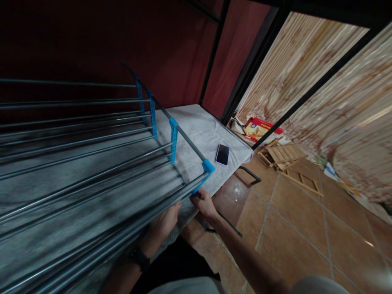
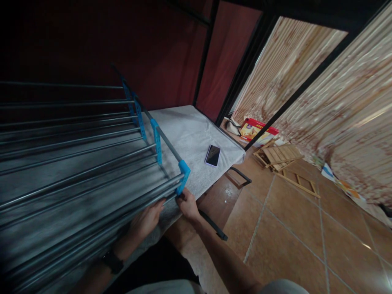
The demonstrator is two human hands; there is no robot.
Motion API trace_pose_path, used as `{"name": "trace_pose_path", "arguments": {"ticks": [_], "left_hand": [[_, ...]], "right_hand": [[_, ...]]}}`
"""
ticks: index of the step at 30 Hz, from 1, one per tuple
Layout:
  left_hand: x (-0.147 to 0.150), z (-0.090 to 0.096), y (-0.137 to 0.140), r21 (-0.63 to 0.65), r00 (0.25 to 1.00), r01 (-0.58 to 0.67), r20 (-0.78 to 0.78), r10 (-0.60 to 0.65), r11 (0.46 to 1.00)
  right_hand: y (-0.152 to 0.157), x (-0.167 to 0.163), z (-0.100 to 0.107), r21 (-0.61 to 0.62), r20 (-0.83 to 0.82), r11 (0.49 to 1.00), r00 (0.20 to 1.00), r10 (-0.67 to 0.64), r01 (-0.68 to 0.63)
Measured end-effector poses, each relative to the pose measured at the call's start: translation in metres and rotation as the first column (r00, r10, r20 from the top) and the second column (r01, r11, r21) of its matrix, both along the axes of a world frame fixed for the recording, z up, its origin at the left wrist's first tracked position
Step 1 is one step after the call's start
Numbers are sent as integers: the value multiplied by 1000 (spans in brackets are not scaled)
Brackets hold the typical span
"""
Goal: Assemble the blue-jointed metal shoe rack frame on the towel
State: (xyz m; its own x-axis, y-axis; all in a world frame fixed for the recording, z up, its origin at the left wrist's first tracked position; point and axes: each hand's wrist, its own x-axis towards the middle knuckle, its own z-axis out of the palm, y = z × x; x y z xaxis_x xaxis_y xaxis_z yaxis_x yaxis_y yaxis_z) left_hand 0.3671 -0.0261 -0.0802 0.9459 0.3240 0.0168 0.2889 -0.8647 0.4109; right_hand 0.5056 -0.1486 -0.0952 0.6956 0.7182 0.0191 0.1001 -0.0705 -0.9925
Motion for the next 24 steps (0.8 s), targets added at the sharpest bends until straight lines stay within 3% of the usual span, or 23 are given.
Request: {"name": "trace_pose_path", "arguments": {"ticks": [11, 16, 24], "left_hand": [[-3, 0, -9, 0, 998, -62, -30, 62, 998], [-9, 6, -21, -84, 993, -83, -86, 75, 993], [-14, 14, -27, -78, 985, -130, -125, 120, 988]], "right_hand": [[-4, -3, 4, -47, -6, 998, 999, -32, 32], [-11, -6, 10, -71, -77, 997, 997, 3, -8], [-25, 11, -1, -220, 50, 973, 995, 82, -69]]}}
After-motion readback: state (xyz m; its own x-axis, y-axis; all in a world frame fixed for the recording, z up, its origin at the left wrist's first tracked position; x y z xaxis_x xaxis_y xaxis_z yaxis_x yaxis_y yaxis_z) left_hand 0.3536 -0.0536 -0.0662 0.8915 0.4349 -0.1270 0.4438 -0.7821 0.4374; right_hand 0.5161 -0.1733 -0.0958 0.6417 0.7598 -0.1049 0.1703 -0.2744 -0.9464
